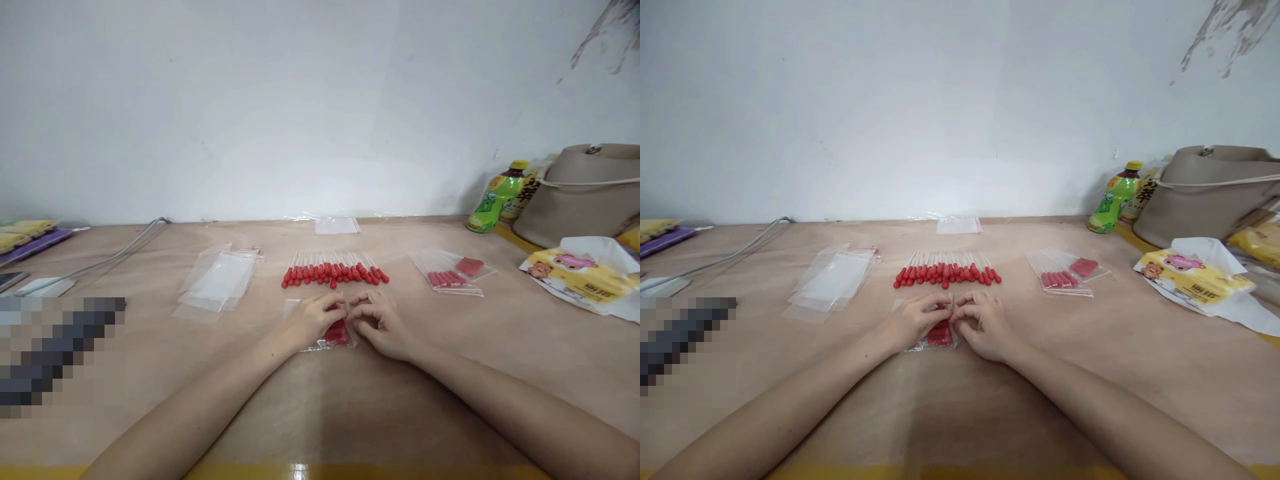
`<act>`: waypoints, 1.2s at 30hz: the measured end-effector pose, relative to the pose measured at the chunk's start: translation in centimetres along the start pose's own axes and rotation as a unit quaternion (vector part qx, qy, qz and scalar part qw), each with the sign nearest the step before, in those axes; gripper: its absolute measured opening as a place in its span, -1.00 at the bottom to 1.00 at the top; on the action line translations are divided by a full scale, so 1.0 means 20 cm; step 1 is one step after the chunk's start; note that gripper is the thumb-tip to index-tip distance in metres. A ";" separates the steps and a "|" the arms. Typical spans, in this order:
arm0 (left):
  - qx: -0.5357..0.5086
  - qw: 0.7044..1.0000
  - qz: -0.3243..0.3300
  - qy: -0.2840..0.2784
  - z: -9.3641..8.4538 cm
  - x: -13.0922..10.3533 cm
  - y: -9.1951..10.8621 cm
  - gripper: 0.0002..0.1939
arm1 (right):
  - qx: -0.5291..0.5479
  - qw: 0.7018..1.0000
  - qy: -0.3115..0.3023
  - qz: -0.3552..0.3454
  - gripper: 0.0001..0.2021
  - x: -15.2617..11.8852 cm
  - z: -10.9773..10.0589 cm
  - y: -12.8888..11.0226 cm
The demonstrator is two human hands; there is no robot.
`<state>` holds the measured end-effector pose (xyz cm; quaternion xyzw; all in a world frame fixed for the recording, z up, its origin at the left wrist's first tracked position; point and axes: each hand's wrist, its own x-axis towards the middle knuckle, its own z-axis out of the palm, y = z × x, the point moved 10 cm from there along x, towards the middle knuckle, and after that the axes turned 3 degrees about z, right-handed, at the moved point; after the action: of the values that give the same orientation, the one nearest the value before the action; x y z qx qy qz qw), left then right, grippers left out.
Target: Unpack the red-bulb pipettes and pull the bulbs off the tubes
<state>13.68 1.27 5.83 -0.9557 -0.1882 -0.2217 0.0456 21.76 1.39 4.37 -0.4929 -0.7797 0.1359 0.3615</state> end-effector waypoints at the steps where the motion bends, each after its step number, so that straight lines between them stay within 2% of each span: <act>1: 0.007 1.000 0.006 -0.004 0.00 0.00 0.01 -0.72 | -0.021 0.999 -0.005 -0.031 -0.83 0.00 -0.01 -0.03; 5: 0.017 1.000 0.019 0.000 -0.01 0.00 0.02 -0.72 | -0.107 0.981 0.005 -0.164 -0.84 -0.03 -0.04 -0.14; 8: 0.026 0.999 0.021 0.007 -0.01 -0.01 0.01 -0.72 | -0.129 0.968 -0.011 -0.213 -0.81 -0.04 -0.02 -0.16; 11: 0.041 0.999 0.024 0.012 -0.01 -0.02 0.00 -0.74 | -0.156 0.962 -0.036 -0.220 -0.77 -0.04 0.01 -0.15; 15: 0.030 0.999 0.033 0.015 -0.02 -0.01 0.02 -0.76 | -0.203 0.951 -0.026 -0.232 -0.75 -0.05 0.01 -0.16; 22: -0.012 0.999 0.043 -0.015 0.00 0.01 0.05 -0.76 | -0.232 0.938 -0.018 -0.257 -0.76 -0.05 0.02 -0.19; 30: 0.030 0.997 0.059 -0.047 0.05 -0.01 0.06 -0.75 | -0.288 0.906 -0.026 -0.311 -0.67 -0.07 0.05 -0.23; 33: 0.035 0.997 0.053 -0.044 0.02 0.00 0.04 -0.79 | -0.274 0.905 -0.011 -0.325 -0.74 -0.06 0.04 -0.23; 36: 0.057 0.996 0.062 -0.030 -0.05 0.00 0.02 -0.82 | -0.258 0.909 -0.027 -0.327 -0.80 -0.06 0.04 -0.22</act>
<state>13.40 0.66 6.74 -0.9675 -0.1427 -0.1783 0.1082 18.61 -1.65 5.75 -0.2828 -0.9145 -0.1827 0.2242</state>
